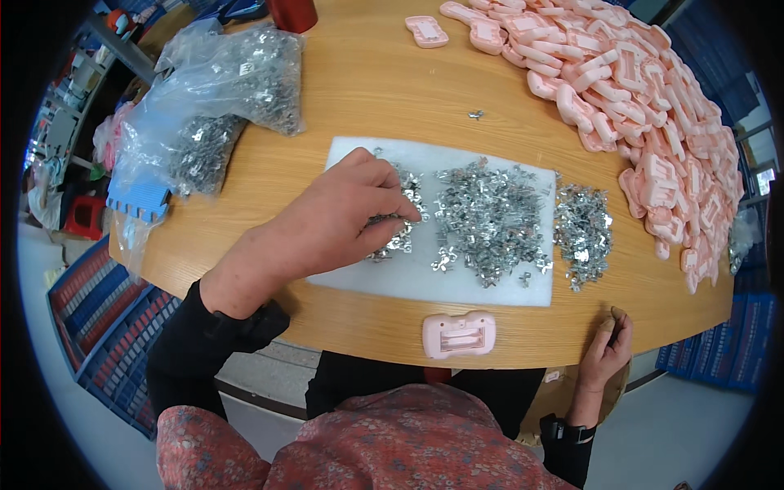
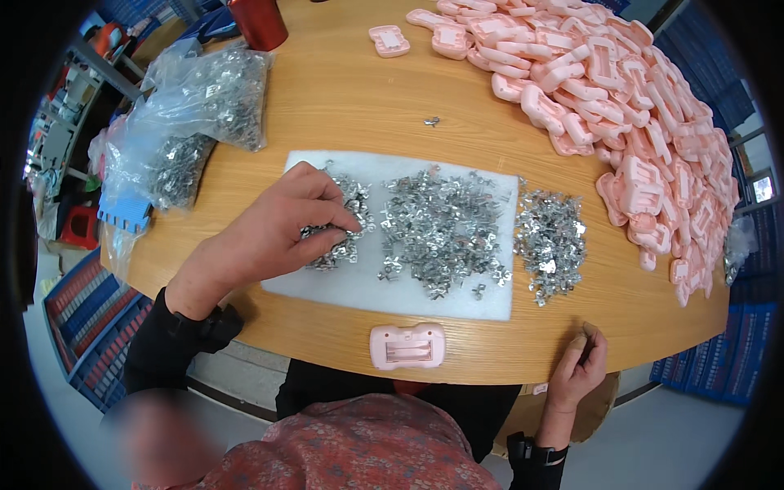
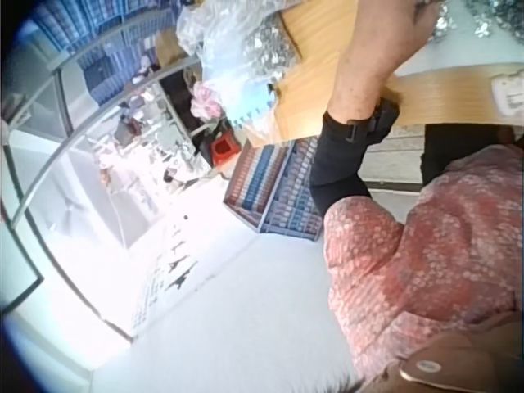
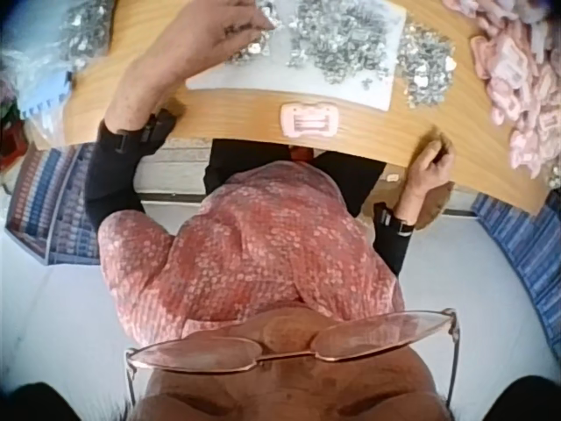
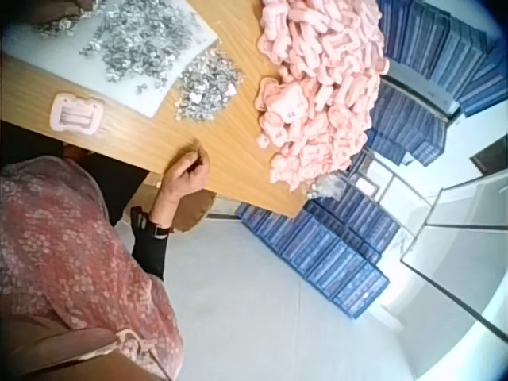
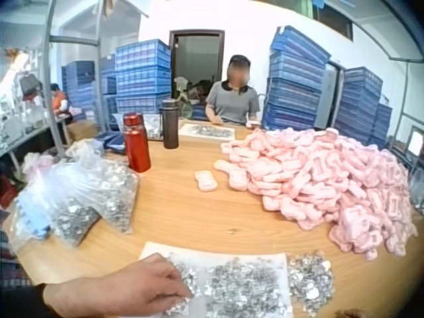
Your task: The person sits at a table and assembles small pink plastic devices by inserting metal components into them using a small tool. They pick up the plastic housing, insert the metal parts, and place the finished units into a pile on the table.
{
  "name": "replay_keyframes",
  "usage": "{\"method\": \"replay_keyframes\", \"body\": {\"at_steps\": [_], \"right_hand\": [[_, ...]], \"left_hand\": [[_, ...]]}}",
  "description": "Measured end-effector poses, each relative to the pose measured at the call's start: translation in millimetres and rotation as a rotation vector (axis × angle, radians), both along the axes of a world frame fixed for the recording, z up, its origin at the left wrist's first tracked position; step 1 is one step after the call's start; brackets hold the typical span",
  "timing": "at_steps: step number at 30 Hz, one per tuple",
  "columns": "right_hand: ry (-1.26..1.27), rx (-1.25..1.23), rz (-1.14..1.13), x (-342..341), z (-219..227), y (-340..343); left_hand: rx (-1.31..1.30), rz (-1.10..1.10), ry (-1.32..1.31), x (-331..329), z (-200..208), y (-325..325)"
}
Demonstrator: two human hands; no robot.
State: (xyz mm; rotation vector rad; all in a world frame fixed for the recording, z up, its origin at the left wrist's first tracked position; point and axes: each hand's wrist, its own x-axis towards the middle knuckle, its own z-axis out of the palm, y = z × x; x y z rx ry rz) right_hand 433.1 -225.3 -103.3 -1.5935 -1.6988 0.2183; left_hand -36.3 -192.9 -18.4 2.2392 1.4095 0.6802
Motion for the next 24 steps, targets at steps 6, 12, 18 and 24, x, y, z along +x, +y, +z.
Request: {"method": "replay_keyframes", "body": {"at_steps": [6, 12, 18, 24], "right_hand": [[-0.01, -0.025, -0.014, 4, -4, -2], [-0.018, -0.018, 0.009, 4, -4, -2], [-0.003, -0.013, 0.014, 7, -6, -1], [0.008, 0.044, 0.033, 6, -8, 2]], "left_hand": [[-0.03, 0.063, 0.049, -15, 17, -15], [-0.047, 0.12, 0.081, -27, 12, -45], [-0.018, 0.169, 0.053, -30, 4, -58], [0.01, 0.21, 0.056, -33, 3, -61]]}}
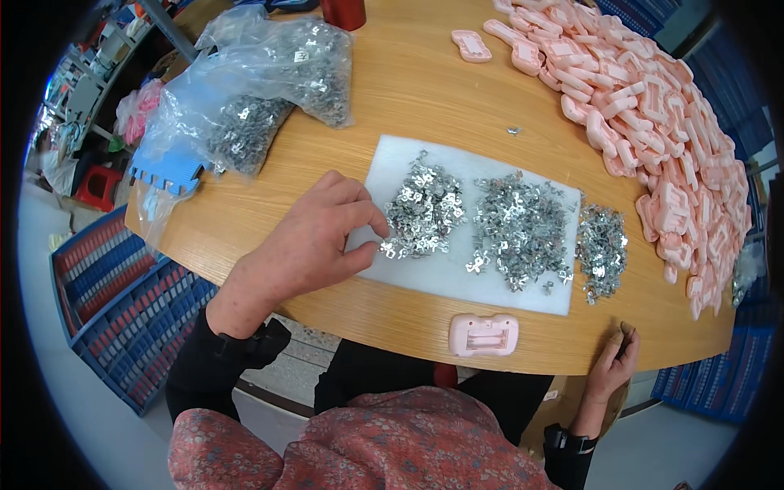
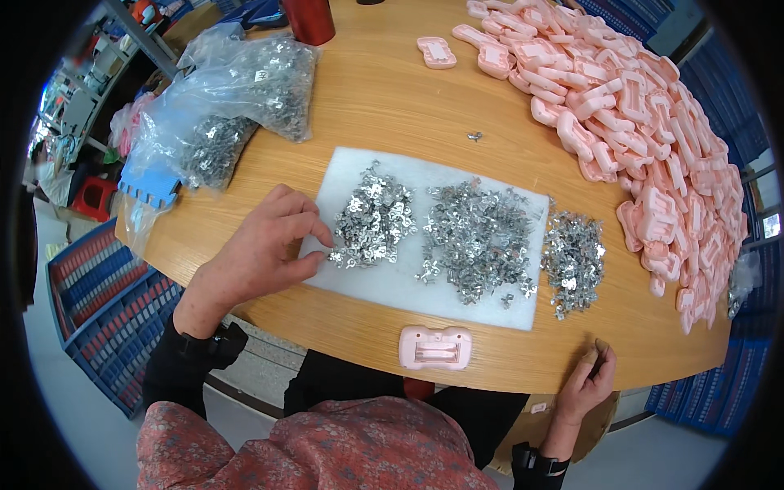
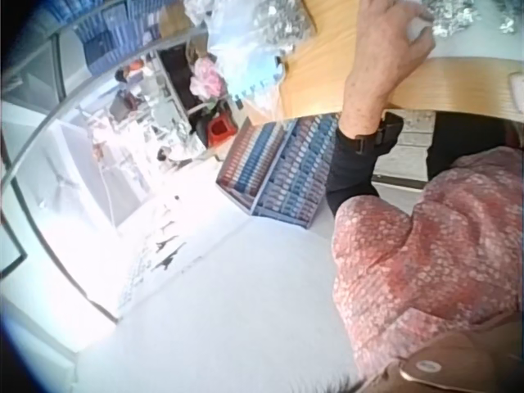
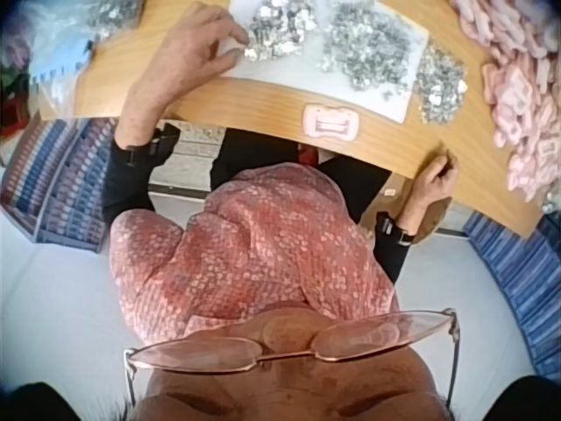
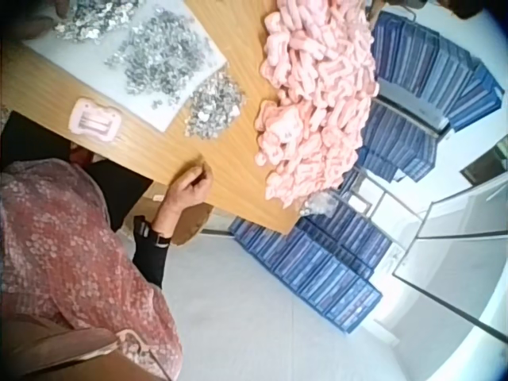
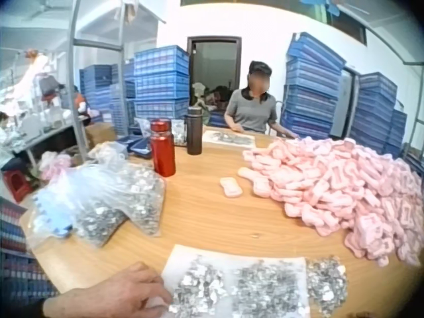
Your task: The person sits at a table and assembles small pink plastic devices by inserting metal components into them using a small tool. They pick up the plastic housing, insert the metal parts, and place the finished units into a pile on the table.
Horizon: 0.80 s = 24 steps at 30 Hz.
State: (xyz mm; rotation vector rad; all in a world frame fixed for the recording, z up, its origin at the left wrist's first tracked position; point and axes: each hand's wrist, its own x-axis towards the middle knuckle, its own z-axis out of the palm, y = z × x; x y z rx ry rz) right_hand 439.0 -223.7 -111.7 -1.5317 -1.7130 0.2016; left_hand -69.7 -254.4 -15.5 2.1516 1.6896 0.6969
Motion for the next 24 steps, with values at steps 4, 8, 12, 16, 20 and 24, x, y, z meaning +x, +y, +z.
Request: {"method": "replay_keyframes", "body": {"at_steps": [4, 8, 12, 16, 20, 24], "right_hand": [[-0.019, -0.002, -0.008, 0, 0, -1], [-0.019, -0.026, -0.005, -2, 3, -1], [-0.033, -0.009, -0.011, 1, 0, -2], [-0.003, -0.021, -0.019, 0, -1, -1], [-0.021, 0.021, -0.008, -13, 9, 0], [0.014, 0.015, -0.022, -9, 6, 0]], "left_hand": [[-0.024, 0.019, 0.003, 2, -1, -3], [-0.002, 0.035, -0.009, 2, -5, -5], [0.007, 0.042, -0.03, 2, -6, -4], [0.004, 0.011, -0.034, 0, -7, 1], [0.039, 0.026, -0.058, 12, 5, 12], [0.126, -0.12, -0.042, 29, 14, 39]]}}
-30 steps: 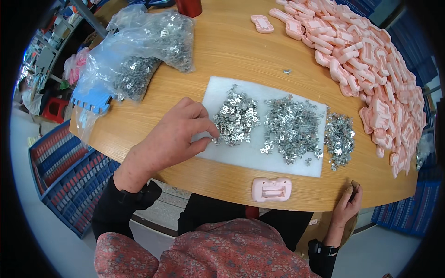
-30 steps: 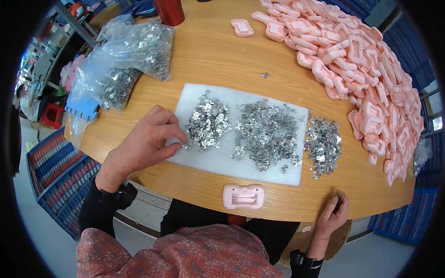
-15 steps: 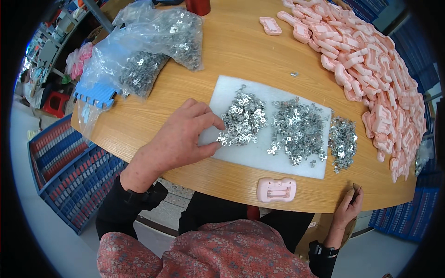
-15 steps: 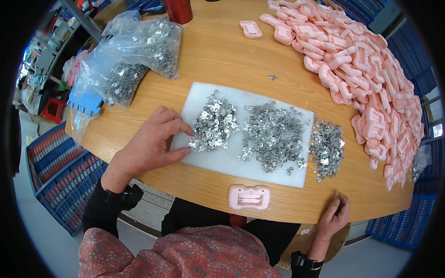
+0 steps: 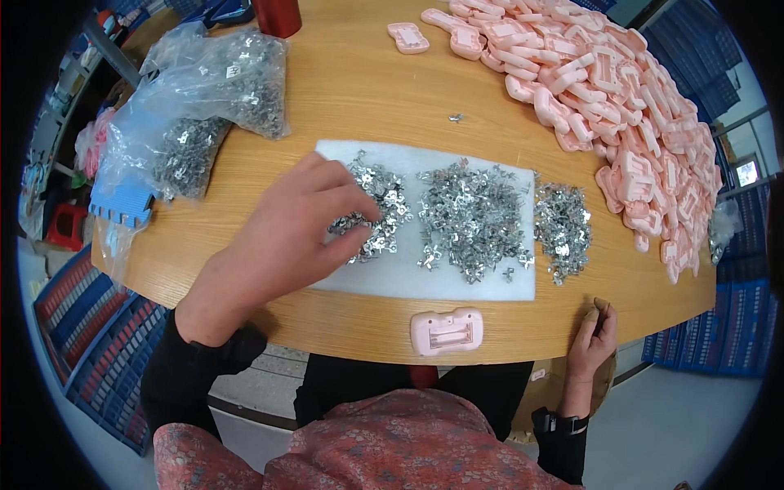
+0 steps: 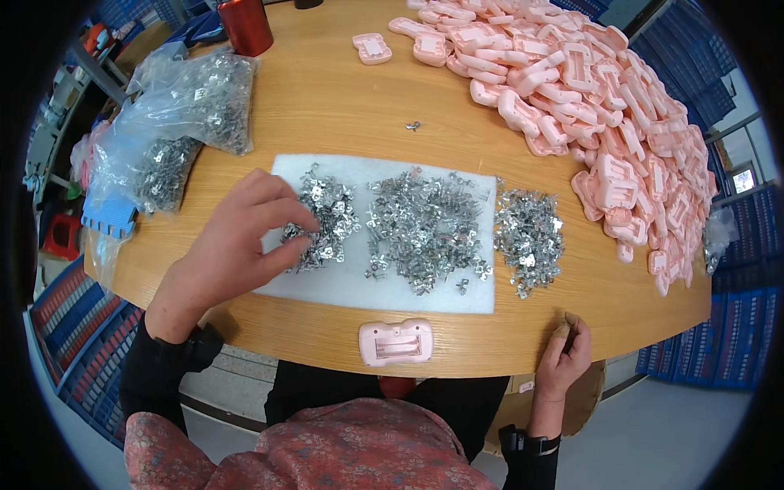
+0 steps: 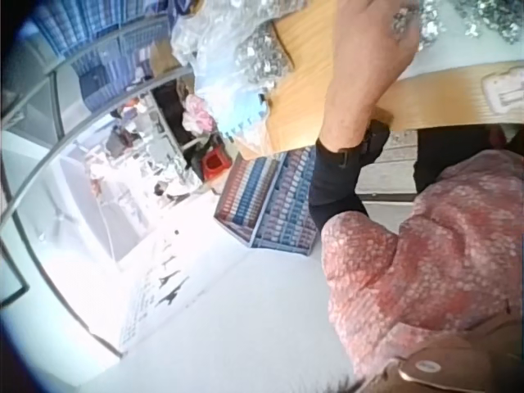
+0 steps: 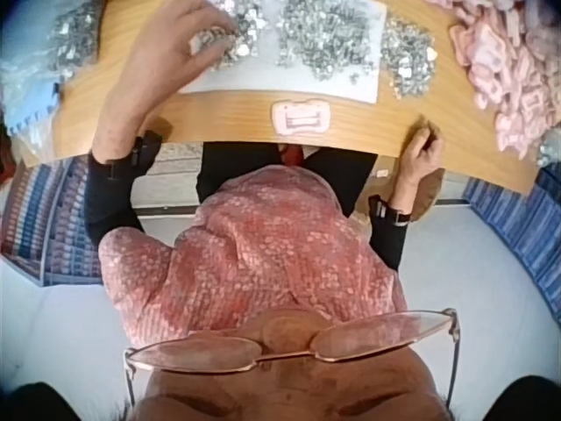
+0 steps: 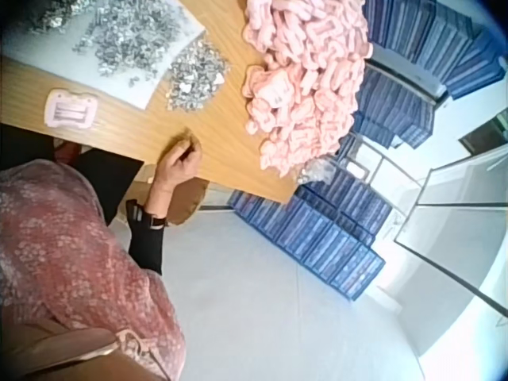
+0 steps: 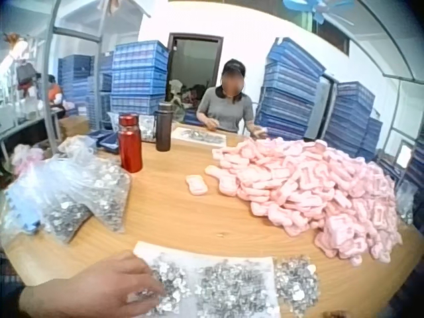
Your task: The person sits at a table and assembles small pink plastic devices by inserting metal components into them using a small tool. They pick up the plastic housing, insert the metal parts, and place the finished units into a pile on the table.
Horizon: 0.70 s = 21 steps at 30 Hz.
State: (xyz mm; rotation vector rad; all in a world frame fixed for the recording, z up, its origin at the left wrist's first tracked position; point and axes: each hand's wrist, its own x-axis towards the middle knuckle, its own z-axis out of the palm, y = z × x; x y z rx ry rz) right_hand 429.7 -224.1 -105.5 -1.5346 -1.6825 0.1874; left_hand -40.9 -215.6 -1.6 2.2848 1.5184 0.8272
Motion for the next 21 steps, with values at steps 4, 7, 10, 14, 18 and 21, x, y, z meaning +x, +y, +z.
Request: {"method": "replay_keyframes", "body": {"at_steps": [4, 7, 10, 14, 18, 21], "right_hand": [[-0.015, 0.003, -0.005, 0, 1, 0], [-0.037, -0.012, -0.009, 0, 2, 0], [-0.044, -0.006, -0.009, -1, 4, -1], [-0.032, 0.005, -0.022, 1, 1, 0], [-0.046, 0.007, -0.02, -1, 3, -1], [-0.04, 0.012, -0.03, 1, 0, -1]], "left_hand": [[0.05, -0.132, 0.061, 23, -10, 26], [0.044, -0.155, 0.085, 37, -16, 41], [0.046, -0.182, 0.11, 46, -23, 49], [0.004, -0.2, 0.111, 52, -27, 51], [-0.014, -0.195, 0.098, 48, -23, 43], [-0.029, -0.184, 0.06, 47, -24, 40]]}}
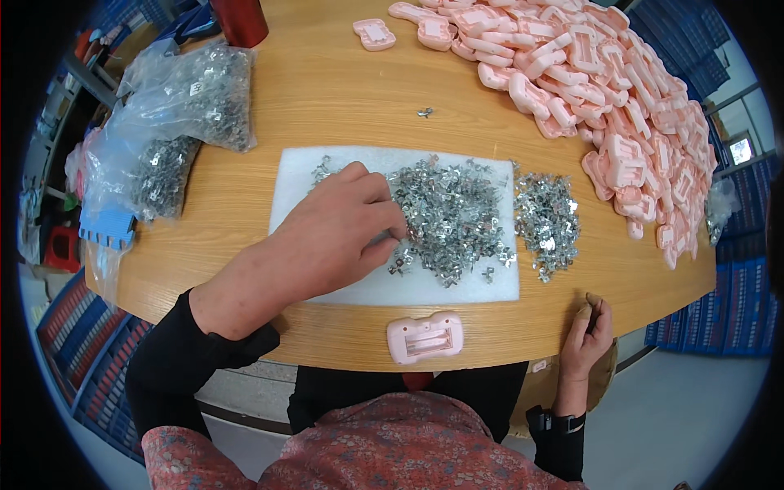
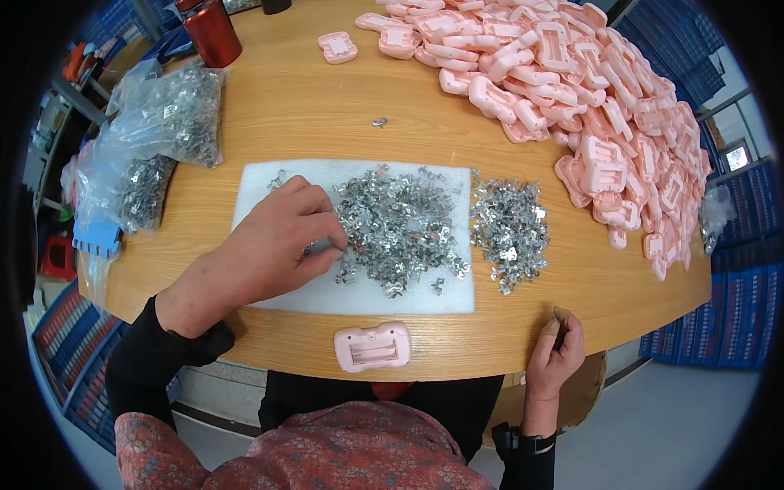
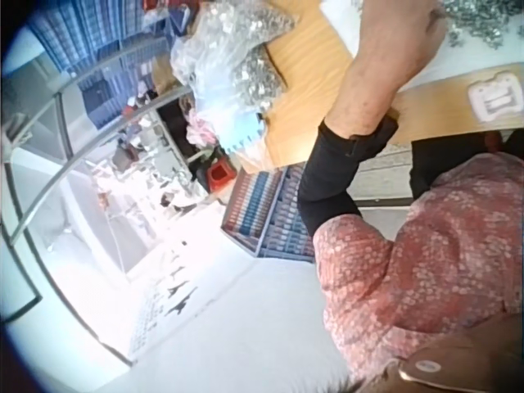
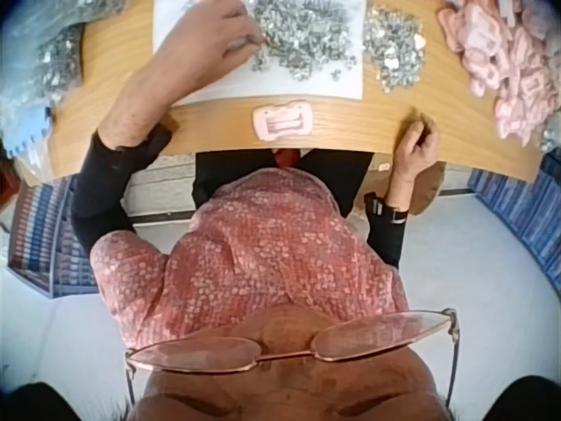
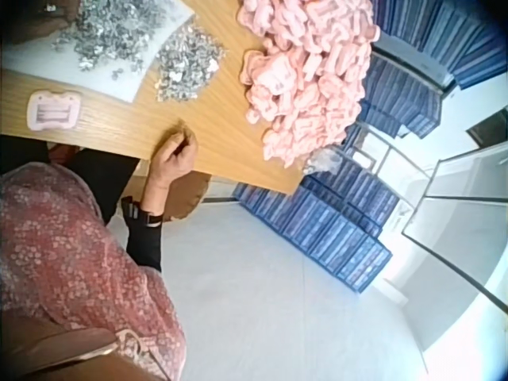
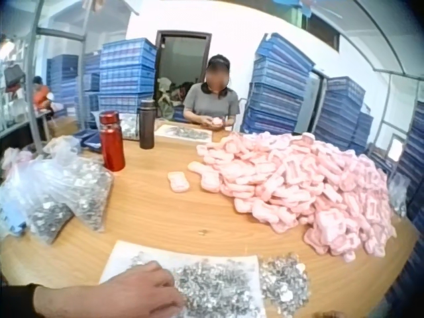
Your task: The person sits at a table and assembles small pink plastic devices by inserting metal components into them using a small tool. They pick up the plastic housing, insert the metal parts, and place the finished units into a pile on the table.
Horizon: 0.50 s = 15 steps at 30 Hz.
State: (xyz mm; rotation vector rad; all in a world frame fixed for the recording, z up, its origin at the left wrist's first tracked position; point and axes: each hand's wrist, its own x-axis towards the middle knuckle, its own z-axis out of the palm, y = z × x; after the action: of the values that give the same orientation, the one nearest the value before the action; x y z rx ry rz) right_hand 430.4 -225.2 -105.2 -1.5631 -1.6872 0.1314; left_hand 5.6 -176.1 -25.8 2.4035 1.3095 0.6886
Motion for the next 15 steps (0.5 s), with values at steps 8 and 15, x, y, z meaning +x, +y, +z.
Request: {"method": "replay_keyframes", "body": {"at_steps": [8, 15], "right_hand": [[-0.03, -0.015, -0.017, -7, 7, 2], [0.017, -0.008, -0.013, -4, 3, 0]], "left_hand": [[0.006, 0.021, -0.023, 11, 0, 6], [-0.041, -0.038, 0.009, 1, 7, 1]]}}
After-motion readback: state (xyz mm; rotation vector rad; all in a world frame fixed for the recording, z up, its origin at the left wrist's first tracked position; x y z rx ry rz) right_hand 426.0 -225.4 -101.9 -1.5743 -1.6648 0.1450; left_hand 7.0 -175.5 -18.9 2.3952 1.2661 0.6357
